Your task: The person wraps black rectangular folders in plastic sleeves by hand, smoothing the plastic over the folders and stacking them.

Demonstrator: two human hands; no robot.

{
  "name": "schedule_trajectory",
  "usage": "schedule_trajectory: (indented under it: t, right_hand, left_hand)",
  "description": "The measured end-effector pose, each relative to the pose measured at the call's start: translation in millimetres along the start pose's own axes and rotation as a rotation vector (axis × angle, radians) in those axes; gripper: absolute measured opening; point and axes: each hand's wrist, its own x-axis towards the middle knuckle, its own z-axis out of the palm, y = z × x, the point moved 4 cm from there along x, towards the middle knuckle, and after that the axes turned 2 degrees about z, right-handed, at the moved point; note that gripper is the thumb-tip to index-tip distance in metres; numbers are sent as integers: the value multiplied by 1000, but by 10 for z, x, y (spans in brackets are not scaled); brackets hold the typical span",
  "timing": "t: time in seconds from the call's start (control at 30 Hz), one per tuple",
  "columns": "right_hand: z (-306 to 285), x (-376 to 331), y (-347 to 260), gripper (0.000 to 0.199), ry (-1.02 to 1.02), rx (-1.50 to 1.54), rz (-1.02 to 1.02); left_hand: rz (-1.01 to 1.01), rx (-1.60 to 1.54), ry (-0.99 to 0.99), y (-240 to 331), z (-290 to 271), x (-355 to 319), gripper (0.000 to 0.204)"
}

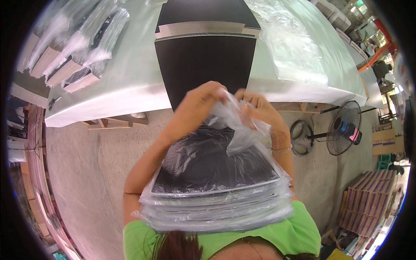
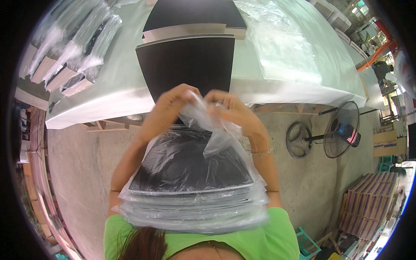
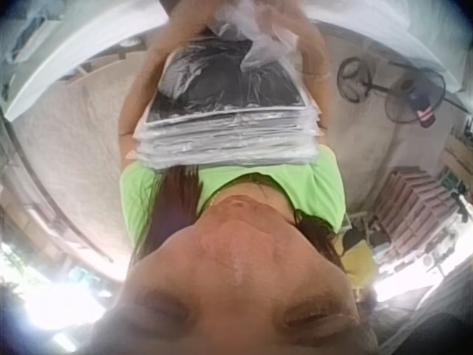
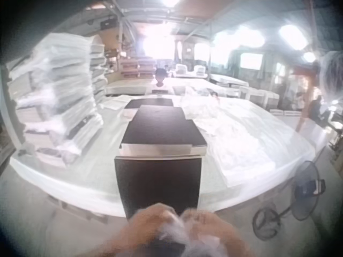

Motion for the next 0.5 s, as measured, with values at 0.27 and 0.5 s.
schedule_trajectory:
  t: [0.27,0.5]
  right_hand:
    - [-117,-285,-48,26,-139,871,-623]
    - [19,-246,173,32,81,698,-445]
  left_hand:
    - [-649,-1007,-58,-265,33,-219,34]
    - [72,-1244,264,-519,-439,-564,30]
